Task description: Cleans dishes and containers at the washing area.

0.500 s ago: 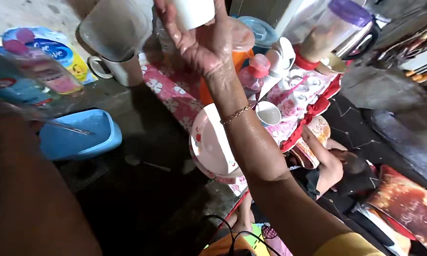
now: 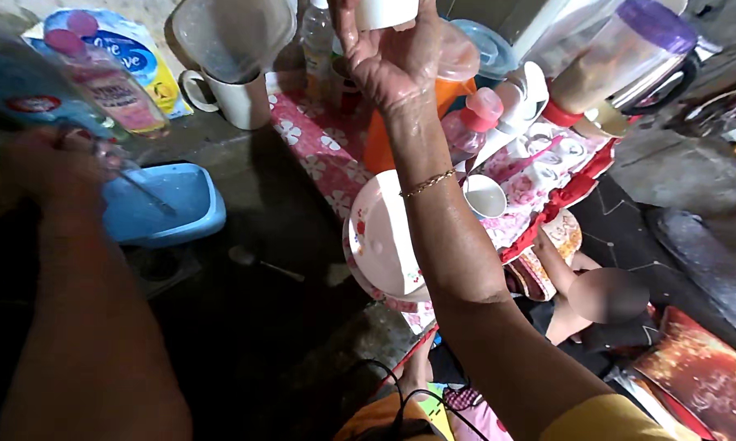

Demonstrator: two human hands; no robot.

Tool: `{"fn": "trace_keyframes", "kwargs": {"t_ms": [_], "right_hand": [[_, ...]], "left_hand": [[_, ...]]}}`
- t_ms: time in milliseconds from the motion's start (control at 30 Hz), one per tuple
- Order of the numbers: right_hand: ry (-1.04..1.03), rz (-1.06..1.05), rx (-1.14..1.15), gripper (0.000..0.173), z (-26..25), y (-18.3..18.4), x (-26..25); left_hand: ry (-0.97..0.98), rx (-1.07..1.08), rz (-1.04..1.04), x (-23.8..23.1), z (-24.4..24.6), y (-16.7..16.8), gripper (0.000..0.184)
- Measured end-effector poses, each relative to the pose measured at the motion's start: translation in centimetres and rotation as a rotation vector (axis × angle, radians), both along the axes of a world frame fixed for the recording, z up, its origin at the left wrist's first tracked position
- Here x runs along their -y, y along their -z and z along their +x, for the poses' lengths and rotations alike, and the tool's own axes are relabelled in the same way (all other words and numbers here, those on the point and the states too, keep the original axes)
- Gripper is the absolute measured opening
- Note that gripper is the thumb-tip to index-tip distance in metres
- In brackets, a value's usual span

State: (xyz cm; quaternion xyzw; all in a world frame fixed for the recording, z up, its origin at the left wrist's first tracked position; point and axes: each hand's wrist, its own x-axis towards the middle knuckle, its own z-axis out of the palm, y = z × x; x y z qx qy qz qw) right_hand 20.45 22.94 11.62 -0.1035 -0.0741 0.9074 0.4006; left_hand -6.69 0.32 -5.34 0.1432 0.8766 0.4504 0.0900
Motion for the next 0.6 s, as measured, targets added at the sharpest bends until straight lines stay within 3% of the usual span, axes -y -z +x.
{"fn": "trace_keyframes", "kwargs": {"t_ms": [67, 133, 167, 267, 333, 433, 600], "right_hand": [[-0.123, 0.051, -0.094, 0.058, 0.1, 2.0, -3.0], [-0.315, 0.189, -0.32, 0.064, -0.1, 5.8, -7.7], [-0.314, 0.19, -0.309, 0.063, -0.1, 5.8, -7.7], [-0.076, 0.015, 0.041, 0.052, 0.0, 1.0, -1.0], [-0.098, 0.043, 0.069, 0.055, 0.2, 0.9, -0.1], [-0.167, 0.184, 0.138, 0.05, 0.3, 1.7, -0.4], [-0.255, 0.552, 0.489, 0.046, 1.0, 2.7, -0.1]], "left_hand": [[0.093, -0.098, -0.016, -0.5, -1.7, 0.8, 0.046], [0.171, -0.192, -0.036, -1.1, -2.2, -0.3, 0.043], [0.218, -0.251, -0.033, -1.3, -2.7, -0.7, 0.041], [0.269, -0.422, -0.019, -1.8, -3.1, -2.4, 0.034], [0.222, -0.454, -0.153, -2.1, 0.3, -5.3, 0.031], [0.187, -0.418, -0.221, -2.2, 3.7, -8.5, 0.034], [0.237, -0.447, -0.16, -2.7, 4.3, -8.9, 0.031]]}}
